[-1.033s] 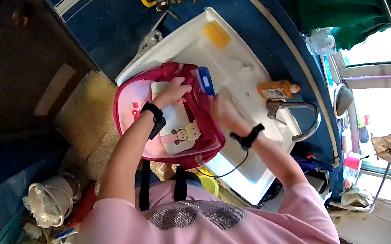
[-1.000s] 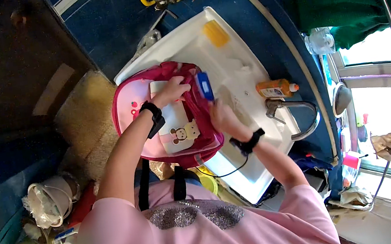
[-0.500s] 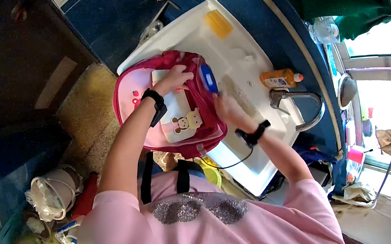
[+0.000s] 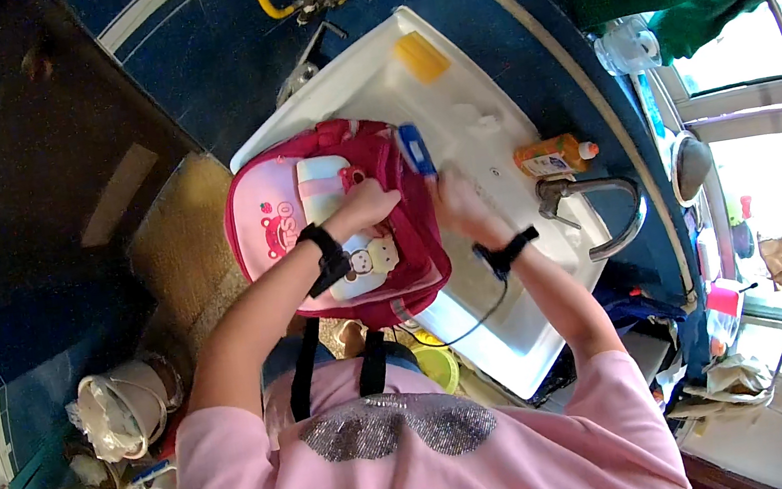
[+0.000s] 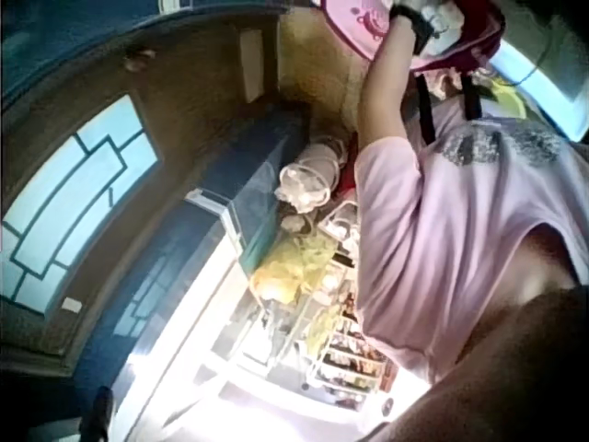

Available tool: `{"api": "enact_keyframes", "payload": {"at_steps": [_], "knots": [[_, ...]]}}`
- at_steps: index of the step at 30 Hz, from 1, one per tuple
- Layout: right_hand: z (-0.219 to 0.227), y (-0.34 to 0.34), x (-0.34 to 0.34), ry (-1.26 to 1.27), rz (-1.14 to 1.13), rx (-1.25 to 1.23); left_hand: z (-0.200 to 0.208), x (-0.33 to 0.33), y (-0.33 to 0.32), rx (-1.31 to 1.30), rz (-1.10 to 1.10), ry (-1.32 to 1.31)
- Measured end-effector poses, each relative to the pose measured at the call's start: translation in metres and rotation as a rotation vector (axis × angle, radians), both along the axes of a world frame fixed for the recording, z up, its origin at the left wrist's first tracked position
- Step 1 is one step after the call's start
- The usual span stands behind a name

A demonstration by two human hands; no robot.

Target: The person cleans a pink backpack using a blue brush and water in a utility sink.

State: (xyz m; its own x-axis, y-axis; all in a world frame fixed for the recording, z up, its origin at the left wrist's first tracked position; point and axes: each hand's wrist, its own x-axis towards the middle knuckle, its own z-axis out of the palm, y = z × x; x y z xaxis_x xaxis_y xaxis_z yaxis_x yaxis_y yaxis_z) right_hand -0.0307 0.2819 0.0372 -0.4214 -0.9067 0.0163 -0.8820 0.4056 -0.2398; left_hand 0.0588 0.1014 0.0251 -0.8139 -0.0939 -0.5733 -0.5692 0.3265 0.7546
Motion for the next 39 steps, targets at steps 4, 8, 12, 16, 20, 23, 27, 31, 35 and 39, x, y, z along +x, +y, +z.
{"api": "enact_keyframes", "payload": {"at_steps": [4,8,12,16,20,23,27,31,35,39], "knots": [[0.030,0.022,0.057,-0.490,-0.306,0.159,-0.038,0.024,-0.013,-0.147,0.087,0.168],[0.029,0.005,0.048,-0.448,-0.393,0.172,-0.042,0.017,-0.022,0.062,-0.054,0.128],[0.000,-0.033,-0.012,-0.395,-0.411,-0.032,-0.066,0.017,-0.017,0.026,0.008,0.221],[-0.049,-0.008,-0.045,-0.325,-0.462,-0.091,-0.053,0.006,-0.005,0.057,-0.013,0.204],[-0.063,0.038,-0.013,-0.724,-0.798,0.057,-0.078,0.030,-0.025,-0.106,-0.074,0.296],[-0.128,0.147,0.007,-0.592,-1.057,0.165,-0.050,0.005,-0.008,0.061,0.033,0.152],[-0.149,0.174,0.044,-0.456,-0.993,0.233,-0.076,0.018,-0.023,0.200,0.079,0.171],[-0.112,0.148,0.034,-0.669,-1.058,0.208,-0.002,0.011,-0.006,0.197,0.063,0.143],[-0.016,0.072,0.038,-0.439,-0.588,-0.021,-0.005,0.019,-0.013,0.512,0.161,0.135],[0.025,0.033,0.037,-0.375,-0.361,0.050,-0.040,0.017,-0.012,0.505,0.126,0.178]]}}
